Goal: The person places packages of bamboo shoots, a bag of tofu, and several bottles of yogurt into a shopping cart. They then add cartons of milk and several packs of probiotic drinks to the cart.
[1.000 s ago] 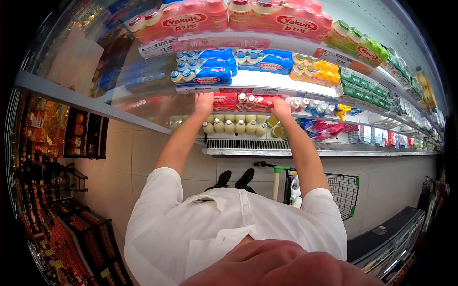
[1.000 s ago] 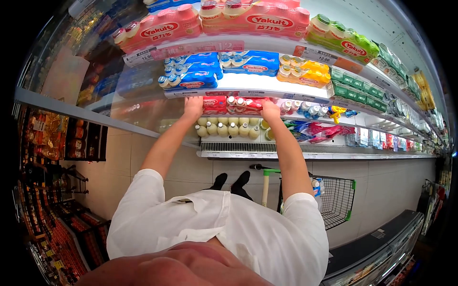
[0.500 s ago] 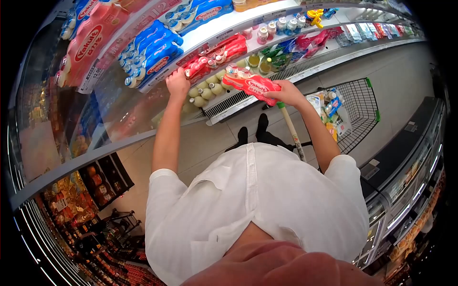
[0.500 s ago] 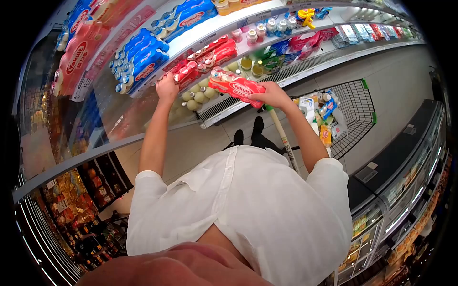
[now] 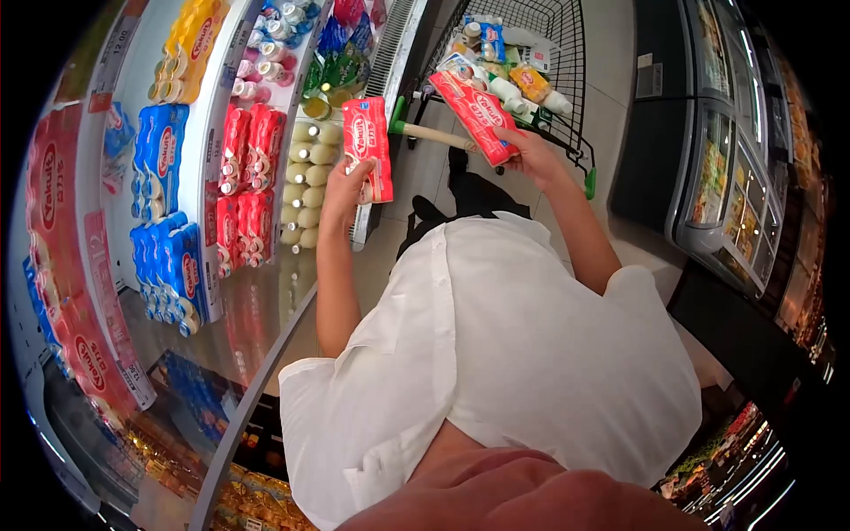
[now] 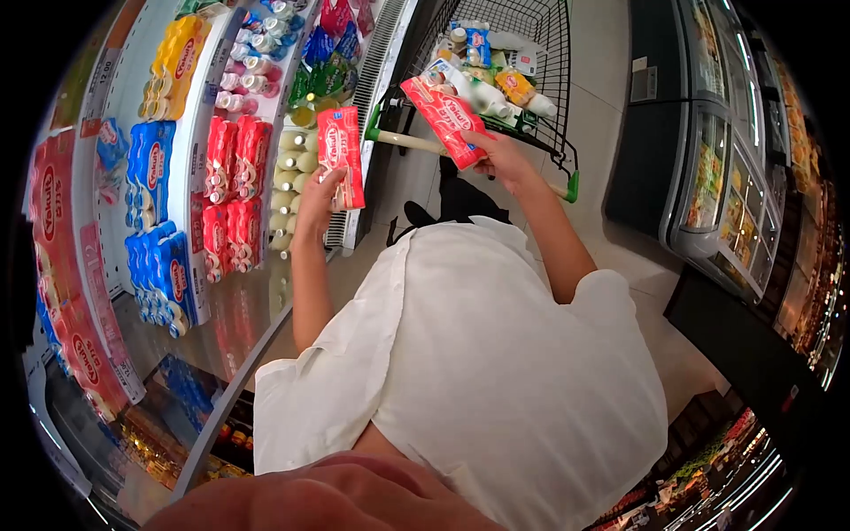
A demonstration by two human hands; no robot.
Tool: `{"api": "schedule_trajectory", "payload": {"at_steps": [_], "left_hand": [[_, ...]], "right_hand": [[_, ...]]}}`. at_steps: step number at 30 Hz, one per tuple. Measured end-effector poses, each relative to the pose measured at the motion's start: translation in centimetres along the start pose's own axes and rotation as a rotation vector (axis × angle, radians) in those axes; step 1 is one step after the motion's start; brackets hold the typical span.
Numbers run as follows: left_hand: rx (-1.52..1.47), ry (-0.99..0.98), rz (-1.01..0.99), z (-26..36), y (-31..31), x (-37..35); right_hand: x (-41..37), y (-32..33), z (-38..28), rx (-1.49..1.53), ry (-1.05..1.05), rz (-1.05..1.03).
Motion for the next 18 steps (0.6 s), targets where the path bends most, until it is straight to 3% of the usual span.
{"api": "schedule_trajectory", "payload": {"at_steps": [2, 9, 14, 17, 18], "left_hand": [[-0.057, 0.068, -0.169, 0.3, -3.3, 1.8], [0.026, 0.340, -0.361, 1.9, -12.6, 9.0], [-0.022, 0.423, -0.349, 0.4, -17.0, 19.0], [0.108, 0.510, -0.186, -0.9, -19.0, 26.2], [0.005, 0.504, -0.139, -1.4, -19.7, 28.4]], "right_hand": [[-0.8, 2.4, 1.8, 0.090, 0.029, 0.055], [-0.5, 11.2, 5.8, 0.269, 0.001, 0.198], [4.2, 17.7, 3.6, 0.217, -0.073, 0.250], [9.9, 20.7, 1.9, 0.100, -0.133, 0.166], [12.6, 22.0, 2.0, 0.109, -0.138, 0.155]]}}
Point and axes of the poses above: each hand's wrist, its own x-axis towards the middle knuckle, its own y-axis out of the back of the hand, z = x × y, the point moved 4 cm from there along x, towards the middle knuckle, and after that the axes turned 13 degrees about -z, right-handed, at the moved point
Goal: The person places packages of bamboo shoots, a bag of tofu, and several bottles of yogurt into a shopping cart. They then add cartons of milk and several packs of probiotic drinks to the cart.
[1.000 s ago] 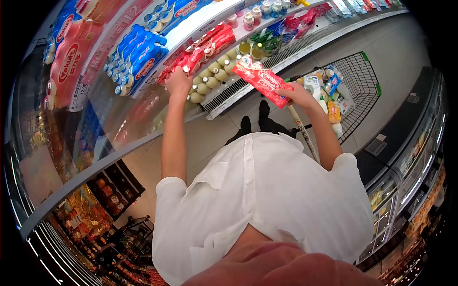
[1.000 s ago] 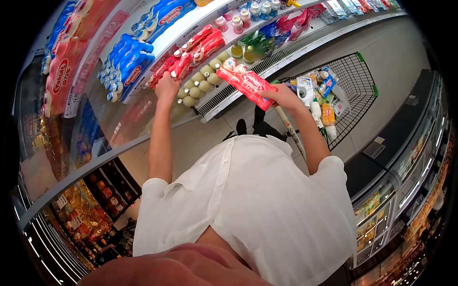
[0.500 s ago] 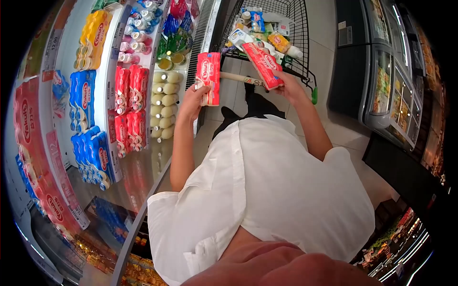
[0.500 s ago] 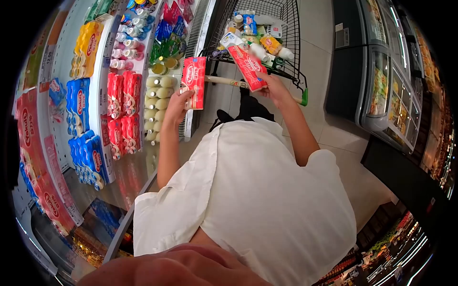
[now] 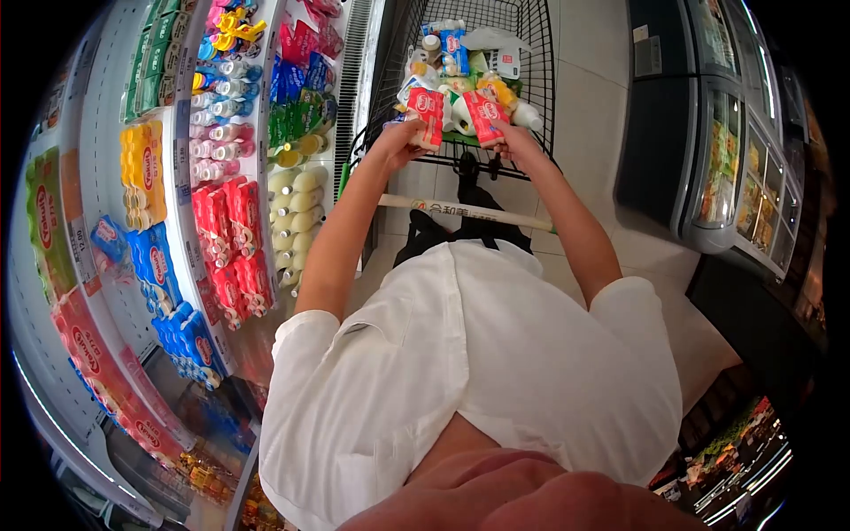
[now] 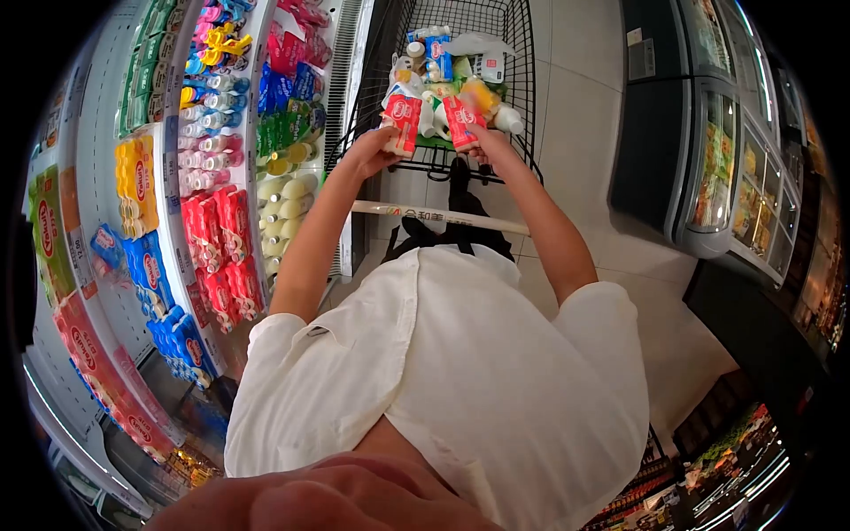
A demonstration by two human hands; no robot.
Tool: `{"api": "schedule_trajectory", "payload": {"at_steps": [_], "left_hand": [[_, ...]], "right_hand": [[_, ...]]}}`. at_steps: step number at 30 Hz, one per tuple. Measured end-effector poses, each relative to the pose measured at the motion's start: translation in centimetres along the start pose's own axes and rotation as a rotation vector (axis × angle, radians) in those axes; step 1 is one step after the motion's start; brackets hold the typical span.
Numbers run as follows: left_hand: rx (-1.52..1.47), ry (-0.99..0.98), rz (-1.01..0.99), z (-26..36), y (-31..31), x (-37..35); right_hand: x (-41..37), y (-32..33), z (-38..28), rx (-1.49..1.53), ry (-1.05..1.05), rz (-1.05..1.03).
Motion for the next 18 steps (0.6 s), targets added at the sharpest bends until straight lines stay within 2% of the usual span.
{"api": "schedule_trajectory", "payload": {"at_steps": [6, 8, 10, 12, 14, 16, 18], "left_hand": [[0.035, 0.005, 0.184, 3.9, 1.2, 12.0], [-0.038, -0.015, 0.100, 4.3, 2.2, 15.0], [-0.107, -0.026, 0.103, 4.5, 1.6, 15.8], [-0.177, -0.036, 0.106, 4.1, 1.6, 16.8], [-0.123, 0.056, 0.311, 2.2, 2.9, 17.6], [-0.127, 0.065, 0.249, 1.7, 0.6, 14.1], [0.341, -0.067, 0.241, 1.6, -1.7, 10.7]], "right_hand": [[14.5, 2.9, -1.5, 0.153, -0.080, -0.061], [16.8, 3.1, -1.2, 0.232, -0.152, 0.016], [17.7, 3.4, -0.7, 0.264, -0.146, -0.040], [17.4, 4.1, -0.1, 0.100, 0.028, 0.181], [15.3, 3.9, 0.0, -0.006, 0.041, 0.190], [13.6, 4.3, 0.2, -0.124, 0.075, 0.202], [11.6, 5.3, 1.9, -0.214, 0.198, 0.133]]}}
Point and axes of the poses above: each hand's wrist, its own x-axis towards the middle knuckle, its own y-axis out of the back of the hand, z = x × y, the point moved 4 cm from there along x, towards the middle knuckle, and after that the axes turned 13 degrees about -z, right-handed, at the moved point
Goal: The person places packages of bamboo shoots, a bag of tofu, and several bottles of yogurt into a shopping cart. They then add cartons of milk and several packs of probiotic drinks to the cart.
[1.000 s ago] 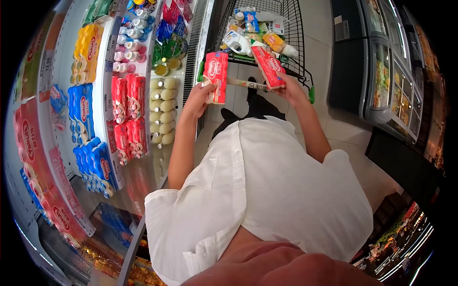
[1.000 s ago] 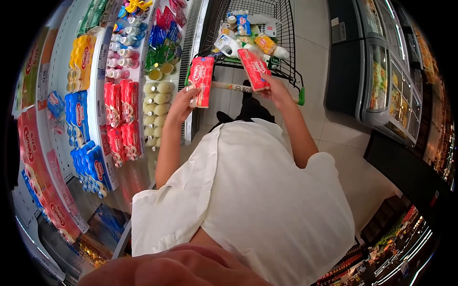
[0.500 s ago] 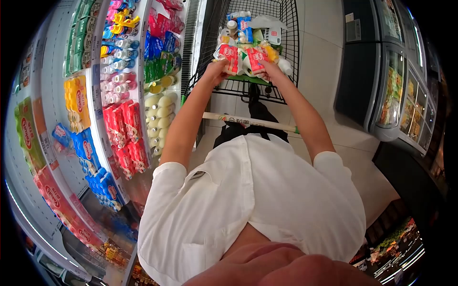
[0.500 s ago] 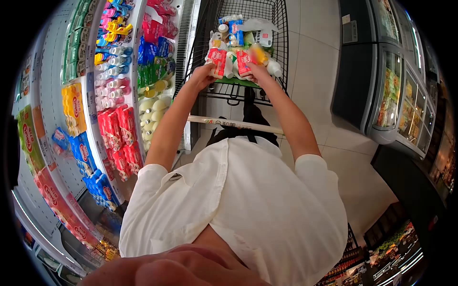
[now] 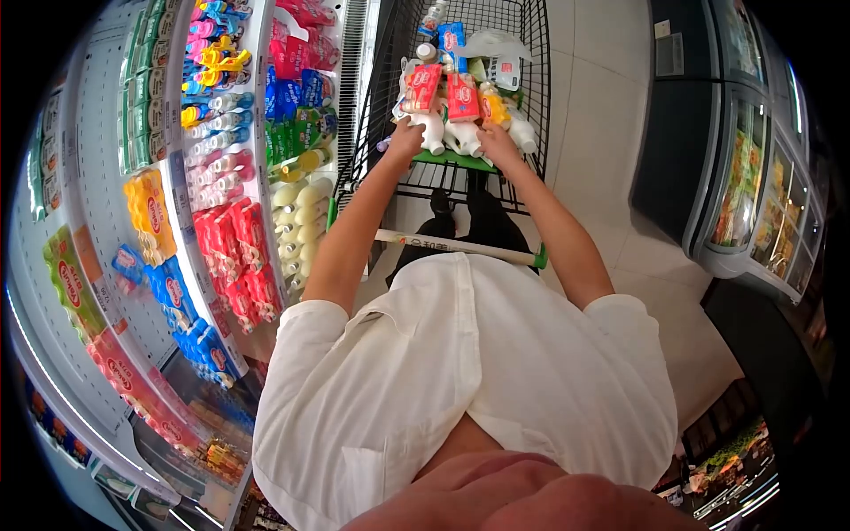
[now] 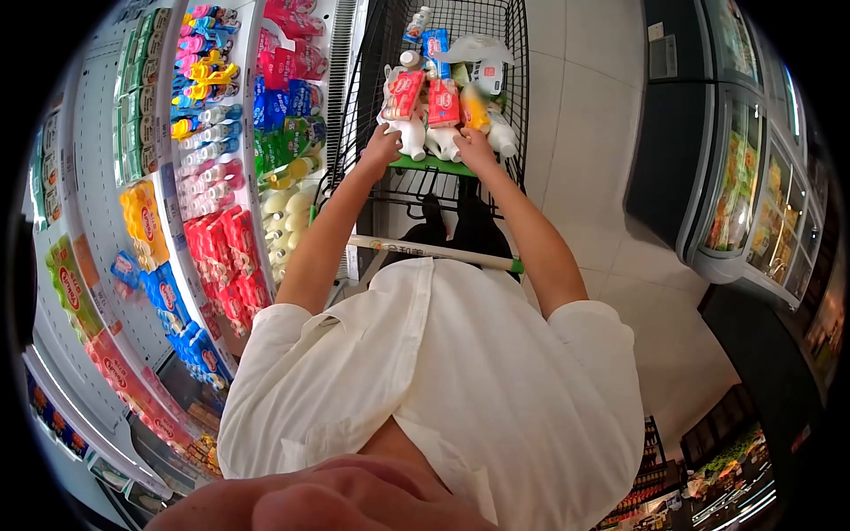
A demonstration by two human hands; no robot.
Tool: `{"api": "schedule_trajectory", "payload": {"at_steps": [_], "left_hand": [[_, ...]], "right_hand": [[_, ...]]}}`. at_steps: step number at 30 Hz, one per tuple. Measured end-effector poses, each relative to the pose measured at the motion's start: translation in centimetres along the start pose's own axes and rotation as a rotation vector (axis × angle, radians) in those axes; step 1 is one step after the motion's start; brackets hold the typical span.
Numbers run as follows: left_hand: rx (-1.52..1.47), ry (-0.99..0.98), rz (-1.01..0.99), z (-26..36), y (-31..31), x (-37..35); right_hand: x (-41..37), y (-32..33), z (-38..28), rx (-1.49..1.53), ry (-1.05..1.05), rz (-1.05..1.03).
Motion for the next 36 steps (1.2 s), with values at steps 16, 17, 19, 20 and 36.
{"api": "schedule_trajectory", "payload": {"at_steps": [16, 17, 19, 20, 36], "left_hand": [[1.341, -0.820, 0.040, -4.4, 6.0, -22.0], [1.336, -0.825, 0.015, -4.4, 6.5, -22.1], [1.340, -0.832, -0.012, -4.5, 7.1, -22.5], [1.338, -0.827, -0.014, -4.2, 7.4, -22.5], [1.237, -0.915, 0.095, 4.6, 5.2, -16.1]], "right_hand": [[-29.7, -3.4, 1.3, -0.951, 0.385, 0.287], [-29.9, -3.5, 1.1, -0.886, 0.418, 0.349], [-30.5, -3.6, 1.2, -0.920, 0.396, 0.375], [-30.2, -3.8, 1.1, -0.943, 0.357, 0.393], [-24.3, 1.7, -4.7, -1.081, 0.525, 0.669]]}}
Point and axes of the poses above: each hand's wrist, its own x-axis towards the middle knuckle, its own y-axis out of the back of the hand, z = x × y, the point moved 4 cm from there along x, towards the middle knuckle, and after that the axes turned 13 degrees about -z, right-handed, at the moved point
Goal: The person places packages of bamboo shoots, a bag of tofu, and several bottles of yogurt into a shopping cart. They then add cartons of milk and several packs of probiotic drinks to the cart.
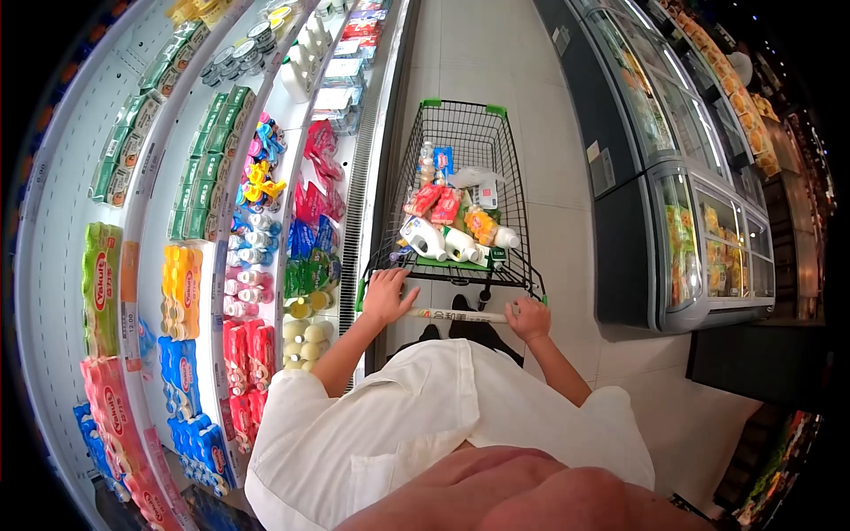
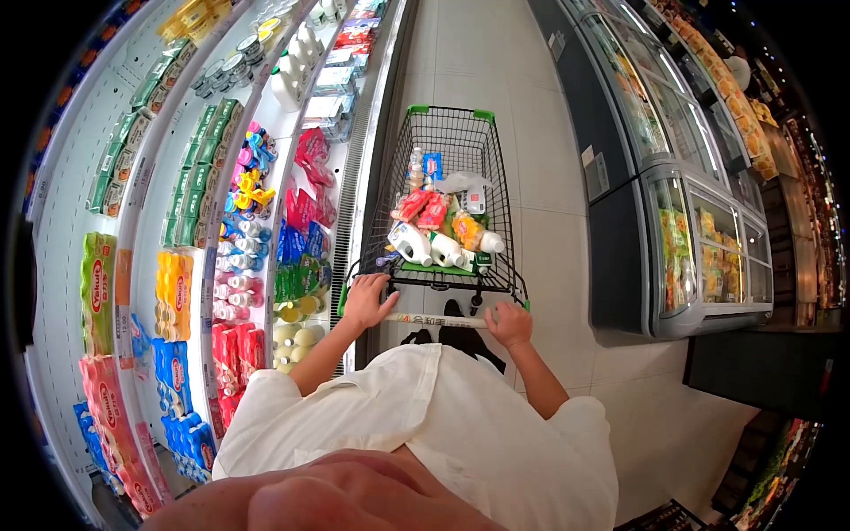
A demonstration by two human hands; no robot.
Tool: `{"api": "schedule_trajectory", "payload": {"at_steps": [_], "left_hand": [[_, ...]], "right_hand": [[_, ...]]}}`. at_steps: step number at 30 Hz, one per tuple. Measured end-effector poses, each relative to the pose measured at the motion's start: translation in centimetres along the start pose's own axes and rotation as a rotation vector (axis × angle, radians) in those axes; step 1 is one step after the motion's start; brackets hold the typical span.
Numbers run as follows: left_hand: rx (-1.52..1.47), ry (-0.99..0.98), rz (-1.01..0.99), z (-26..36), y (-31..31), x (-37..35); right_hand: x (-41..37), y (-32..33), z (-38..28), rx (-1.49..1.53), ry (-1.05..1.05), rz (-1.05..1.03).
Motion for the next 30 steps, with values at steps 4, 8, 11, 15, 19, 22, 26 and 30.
{"api": "schedule_trajectory", "payload": {"at_steps": [4, 8, 11, 15, 19, 22, 26, 30], "left_hand": [[0.017, 0.004, 0.011, -0.9, 1.5, 6.9], [0.045, 0.053, -0.038, -2.2, 2.8, 15.2], [0.053, 0.105, -0.091, -3.7, 3.3, 22.1], [0.082, 0.126, -0.097, -4.9, 4.9, 30.8], [0.069, 0.143, -0.099, -5.9, 7.0, 39.2], [0.040, 0.183, -0.123, -7.0, 8.3, 45.1], [0.035, 0.177, -0.078, -8.3, 10.4, 52.8], [0.059, 0.210, -0.073, -9.8, 12.6, 60.9]], "right_hand": [[6.3, 0.7, 3.0, -0.018, 0.018, 0.039], [14.3, 1.9, 6.4, -0.026, 0.008, 0.030], [20.5, 2.5, 9.7, -0.016, -0.003, 0.035], [29.7, 3.2, 14.0, 0.008, -0.085, -0.076], [39.0, 5.0, 17.2, 0.029, -0.151, -0.244], [45.2, 5.9, 19.5, 0.010, -0.141, -0.362], [53.9, 6.6, 22.3, 0.013, -0.156, -0.495], [62.4, 7.4, 25.2, -0.023, -0.169, -0.571]]}}
Point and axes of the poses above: each hand's wrist, its own x-axis towards the middle knuckle, its own y-axis out of the back of the hand, z = x × y, the point moved 4 cm from there along x, towards the middle knuckle, and after that the axes turned 13 degrees about -z, right-handed, at the moved point
